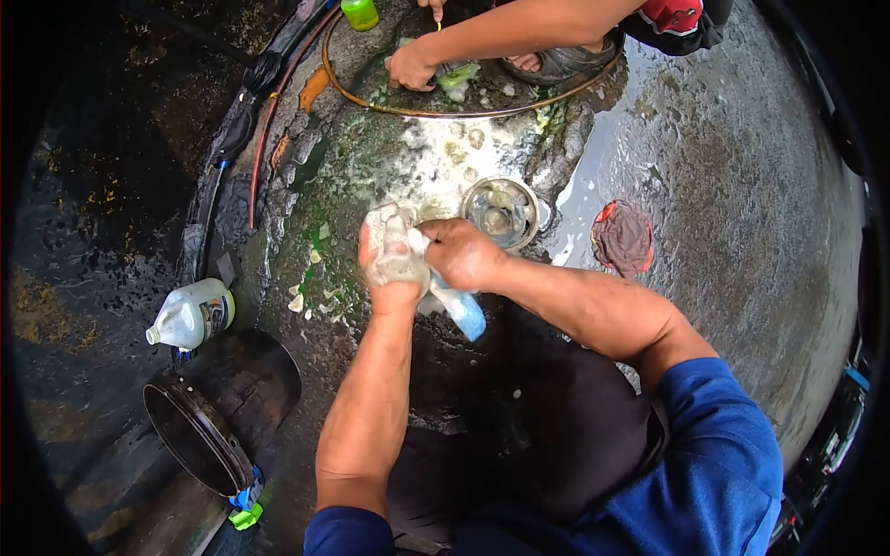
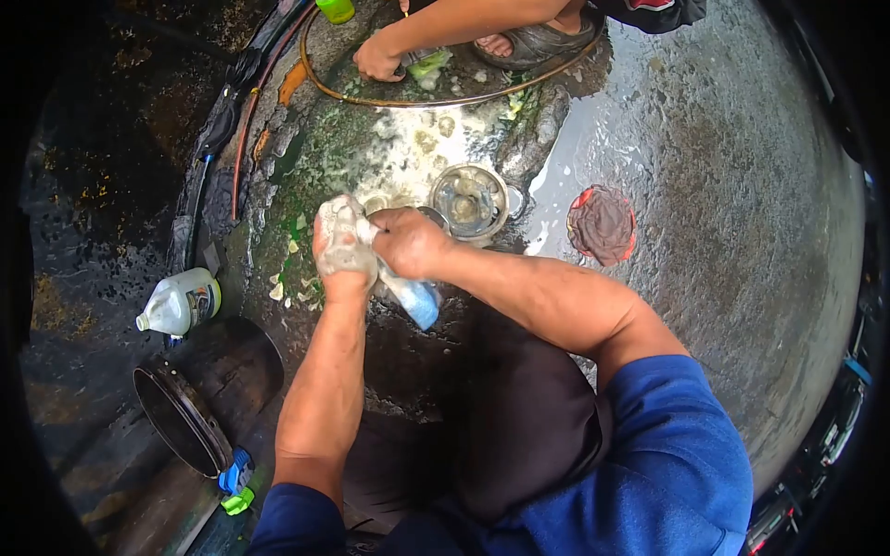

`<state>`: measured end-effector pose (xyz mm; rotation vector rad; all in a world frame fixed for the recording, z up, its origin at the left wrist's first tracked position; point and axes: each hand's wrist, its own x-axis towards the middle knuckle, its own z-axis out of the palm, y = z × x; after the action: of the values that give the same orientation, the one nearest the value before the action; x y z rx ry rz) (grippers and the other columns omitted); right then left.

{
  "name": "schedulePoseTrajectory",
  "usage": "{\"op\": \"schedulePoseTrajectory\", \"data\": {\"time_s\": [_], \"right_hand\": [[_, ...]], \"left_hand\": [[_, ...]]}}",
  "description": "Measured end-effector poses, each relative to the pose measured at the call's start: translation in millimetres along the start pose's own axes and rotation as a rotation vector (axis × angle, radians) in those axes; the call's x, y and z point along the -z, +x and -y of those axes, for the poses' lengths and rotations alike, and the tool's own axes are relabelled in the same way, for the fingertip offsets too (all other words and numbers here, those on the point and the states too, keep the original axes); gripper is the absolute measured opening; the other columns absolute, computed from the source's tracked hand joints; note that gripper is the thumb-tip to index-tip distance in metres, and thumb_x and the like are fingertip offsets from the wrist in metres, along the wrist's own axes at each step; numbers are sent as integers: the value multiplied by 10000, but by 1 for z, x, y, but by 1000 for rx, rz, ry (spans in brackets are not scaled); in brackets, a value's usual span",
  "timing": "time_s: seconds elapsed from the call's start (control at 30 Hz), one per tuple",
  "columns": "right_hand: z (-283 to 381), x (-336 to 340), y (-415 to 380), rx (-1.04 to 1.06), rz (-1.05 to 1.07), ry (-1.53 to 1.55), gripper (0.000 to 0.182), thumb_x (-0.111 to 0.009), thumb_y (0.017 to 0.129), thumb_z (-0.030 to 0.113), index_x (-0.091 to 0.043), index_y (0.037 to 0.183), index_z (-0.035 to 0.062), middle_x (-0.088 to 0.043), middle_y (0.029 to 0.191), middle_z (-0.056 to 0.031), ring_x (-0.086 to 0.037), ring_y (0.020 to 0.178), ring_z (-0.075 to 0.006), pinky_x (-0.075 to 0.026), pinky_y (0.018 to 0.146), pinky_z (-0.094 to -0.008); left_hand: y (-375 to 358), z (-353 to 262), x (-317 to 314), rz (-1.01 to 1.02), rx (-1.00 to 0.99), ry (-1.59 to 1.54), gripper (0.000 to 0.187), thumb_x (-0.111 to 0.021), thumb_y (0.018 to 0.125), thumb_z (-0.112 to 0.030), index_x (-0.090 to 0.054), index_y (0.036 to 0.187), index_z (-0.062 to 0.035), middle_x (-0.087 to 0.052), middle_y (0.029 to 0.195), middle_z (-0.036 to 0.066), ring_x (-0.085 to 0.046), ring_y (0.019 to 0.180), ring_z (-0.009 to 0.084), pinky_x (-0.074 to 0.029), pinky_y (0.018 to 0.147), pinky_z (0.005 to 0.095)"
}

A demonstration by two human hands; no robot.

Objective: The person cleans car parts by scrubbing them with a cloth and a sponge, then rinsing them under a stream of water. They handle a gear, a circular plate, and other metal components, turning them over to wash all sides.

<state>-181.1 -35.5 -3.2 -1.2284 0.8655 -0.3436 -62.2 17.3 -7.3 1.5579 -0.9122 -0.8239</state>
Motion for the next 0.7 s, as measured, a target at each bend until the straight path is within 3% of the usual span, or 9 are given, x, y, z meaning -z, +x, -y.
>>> {"op": "schedulePoseTrajectory", "data": {"time_s": [0.07,0.2,0.27,0.37,0.4,0.47,0.53,0.6,0.7], "right_hand": [[-5,11,-3,-218,32,627,249,-603,848,158,-637,1009,-29,-669,932,-175,-640,845,-247,-512,761,-351],[-5,17,-11,-214,36,811,222,-607,821,120,-649,960,-48,-675,884,-119,-637,772,-204,-515,707,-331],[11,16,-13,-168,180,549,236,-636,803,161,-664,961,-12,-681,842,-91,-616,741,-138,-507,669,-293],[14,21,-12,511,81,-407,159,-624,755,168,-673,858,56,-651,809,-76,-623,713,-223,-510,660,-348],[11,26,-8,702,31,-765,131,-626,729,171,-670,817,84,-635,806,-69,-623,745,-251,-508,682,-369],[11,30,-3,1030,-44,-922,130,-627,656,204,-549,627,104,-546,716,-67,-583,726,-278,-482,655,-425],[13,39,0,1182,15,-1025,175,-629,625,277,-576,650,112,-560,762,-57,-584,761,-260,-480,676,-425],[12,43,2,1155,9,-1051,165,-629,631,268,-586,663,112,-565,786,-60,-584,754,-268,-481,676,-424],[-6,23,3,893,-42,-920,137,-620,649,248,-601,683,117,-570,783,-71,-582,739,-276,-480,666,-415]], "left_hand": [[-2,1,6,186,243,-1009,316,-512,926,-144,-484,1217,-22,-564,1128,107,-550,1028,200,-449,912,346],[-1,-5,24,353,-176,-184,563,-617,863,-388,-448,1236,-2,-534,1182,117,-530,1094,221,-414,964,366],[7,-5,31,398,-228,-22,493,-614,876,-328,-461,1222,-12,-559,1138,98,-549,1041,194,-447,908,334],[9,-14,20,242,176,-63,322,-541,914,-240,-518,1175,-52,-603,1002,64,-576,910,136,-487,806,298],[10,-18,17,203,-5,553,305,-502,934,-261,-535,1164,-64,-611,962,65,-586,876,128,-498,780,297],[10,-28,3,127,799,-172,339,-379,971,-304,-555,1164,-87,-625,919,77,-612,846,164,-517,740,324],[23,8,34,591,972,-630,388,-308,986,-316,-537,1195,-84,-624,981,91,-621,871,212,-525,758,350],[10,-32,11,169,988,-453,405,-275,994,-307,-517,1219,-73,-619,1044,108,-622,907,245,-527,788,369],[15,-12,14,149,784,-350,369,-370,978,-299,-508,1210,-47,-581,1127,128,-593,966,267,-496,843,378]]}}
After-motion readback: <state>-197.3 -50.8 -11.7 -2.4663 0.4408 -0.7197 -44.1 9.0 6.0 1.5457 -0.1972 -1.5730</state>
